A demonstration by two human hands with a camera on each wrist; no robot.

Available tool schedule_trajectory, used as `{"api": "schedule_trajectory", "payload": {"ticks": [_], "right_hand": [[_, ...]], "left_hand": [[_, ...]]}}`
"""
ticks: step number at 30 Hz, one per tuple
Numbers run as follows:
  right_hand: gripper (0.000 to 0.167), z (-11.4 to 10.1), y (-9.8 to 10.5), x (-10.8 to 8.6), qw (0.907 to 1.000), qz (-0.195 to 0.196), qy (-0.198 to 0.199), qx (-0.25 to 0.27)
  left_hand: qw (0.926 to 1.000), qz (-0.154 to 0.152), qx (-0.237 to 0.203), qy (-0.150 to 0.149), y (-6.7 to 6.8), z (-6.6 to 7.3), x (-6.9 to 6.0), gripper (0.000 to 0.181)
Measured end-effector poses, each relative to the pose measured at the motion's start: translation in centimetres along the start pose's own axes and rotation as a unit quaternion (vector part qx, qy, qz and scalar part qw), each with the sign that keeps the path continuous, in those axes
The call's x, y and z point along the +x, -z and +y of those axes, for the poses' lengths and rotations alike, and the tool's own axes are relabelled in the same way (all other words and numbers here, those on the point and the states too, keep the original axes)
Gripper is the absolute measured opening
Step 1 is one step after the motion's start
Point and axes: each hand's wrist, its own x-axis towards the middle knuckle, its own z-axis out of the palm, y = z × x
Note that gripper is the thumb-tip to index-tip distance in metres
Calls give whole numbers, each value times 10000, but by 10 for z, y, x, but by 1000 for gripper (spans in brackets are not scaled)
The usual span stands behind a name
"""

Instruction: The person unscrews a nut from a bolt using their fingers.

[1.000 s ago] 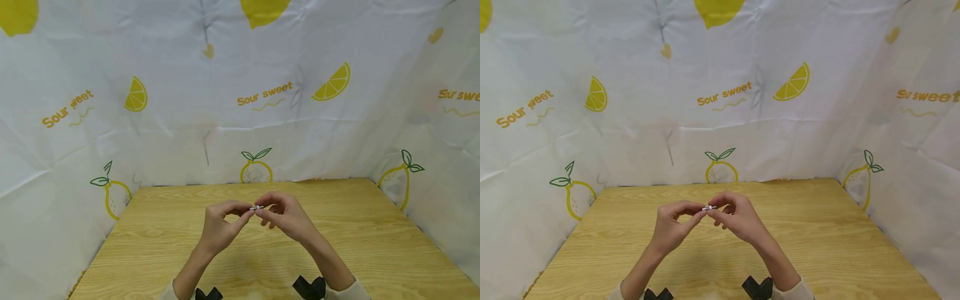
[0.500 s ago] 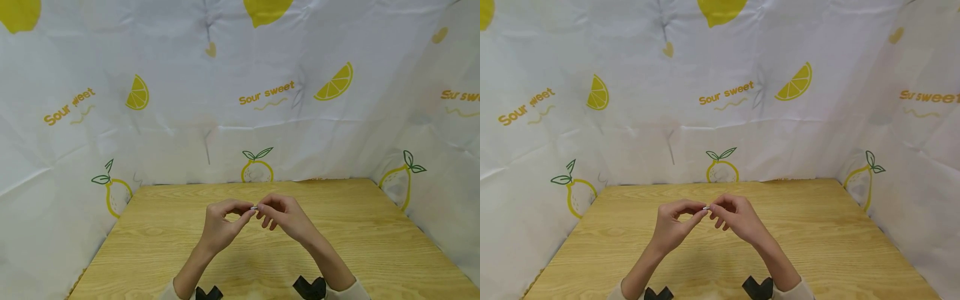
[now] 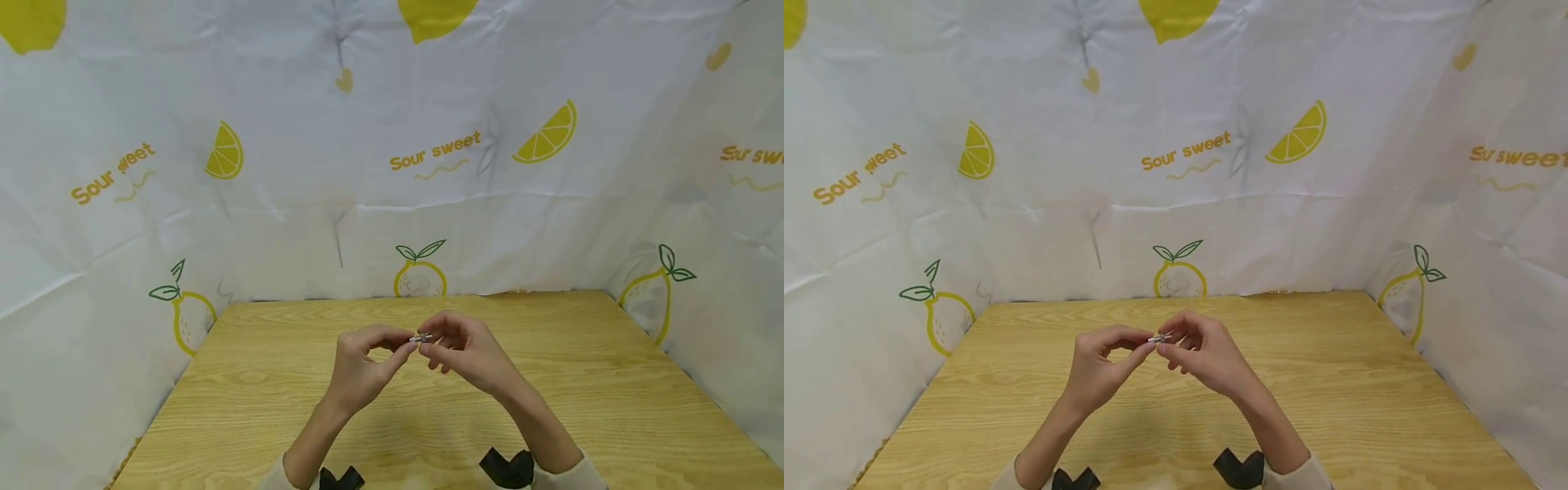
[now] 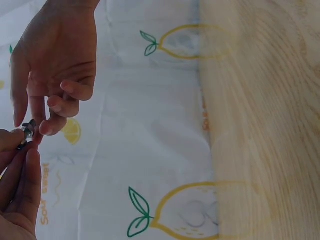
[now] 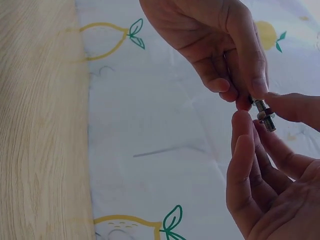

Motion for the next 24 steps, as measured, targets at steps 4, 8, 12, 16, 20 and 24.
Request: {"api": "schedule_trajectory", "payload": {"ticks": [4,8,12,16,20,24], "right_hand": [[25,0,1,1,9998,-117,-151,-45],[36,1,1,2,9994,-219,-256,-67],[36,1,2,2,9995,-261,-190,29],[30,2,2,2,9996,-247,-25,95],[22,2,2,2,9996,-211,104,167],[18,0,2,1,9996,-171,84,191]], "left_hand": [[10000,-2,30,5,0,0,0,10],[10000,-15,23,-8,-1,0,-1,9],[9998,3,27,-182,-1,-1,0,10],[9995,24,51,-321,-2,-1,1,11],[9994,36,37,-346,-2,-2,1,12],[9995,12,-3,-313,-2,-3,0,12]]}}
